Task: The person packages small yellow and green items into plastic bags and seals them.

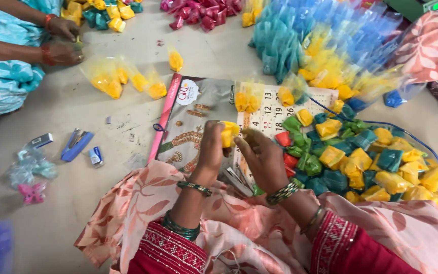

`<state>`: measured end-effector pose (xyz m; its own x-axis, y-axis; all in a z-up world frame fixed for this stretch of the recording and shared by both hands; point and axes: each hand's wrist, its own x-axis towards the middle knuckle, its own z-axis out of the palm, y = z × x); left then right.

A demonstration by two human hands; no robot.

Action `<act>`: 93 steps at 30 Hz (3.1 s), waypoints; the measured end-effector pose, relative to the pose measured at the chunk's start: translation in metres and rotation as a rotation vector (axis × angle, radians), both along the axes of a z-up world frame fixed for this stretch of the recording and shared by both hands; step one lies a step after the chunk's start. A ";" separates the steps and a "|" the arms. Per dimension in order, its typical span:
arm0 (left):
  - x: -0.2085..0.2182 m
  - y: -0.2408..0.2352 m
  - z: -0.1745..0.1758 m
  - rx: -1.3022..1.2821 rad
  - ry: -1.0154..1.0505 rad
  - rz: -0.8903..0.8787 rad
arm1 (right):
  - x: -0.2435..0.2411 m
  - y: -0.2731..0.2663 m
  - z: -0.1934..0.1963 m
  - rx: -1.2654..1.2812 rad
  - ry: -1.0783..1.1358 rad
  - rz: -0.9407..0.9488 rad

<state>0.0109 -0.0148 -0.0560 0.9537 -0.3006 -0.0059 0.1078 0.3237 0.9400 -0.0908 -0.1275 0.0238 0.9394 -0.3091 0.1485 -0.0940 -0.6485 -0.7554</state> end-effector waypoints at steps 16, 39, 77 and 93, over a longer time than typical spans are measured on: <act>-0.034 -0.009 0.065 0.157 0.232 -0.279 | -0.126 -0.384 -0.016 -1.010 0.550 -0.529; -0.028 -0.013 0.045 0.217 0.323 -0.198 | 0.143 -0.252 -0.081 -0.803 0.115 -0.174; -0.034 -0.003 0.065 -0.510 0.433 -0.458 | 0.021 -0.102 0.099 -0.164 -0.196 0.119; -0.034 -0.016 0.055 -0.195 0.323 -0.333 | -0.009 -0.072 0.137 0.267 -0.073 0.156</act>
<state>-0.0229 -0.0312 -0.0009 0.7643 -0.6135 -0.1985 0.5108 0.3882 0.7671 -0.0994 -0.1992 0.1605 0.9684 -0.1994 0.1499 0.0515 -0.4283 -0.9022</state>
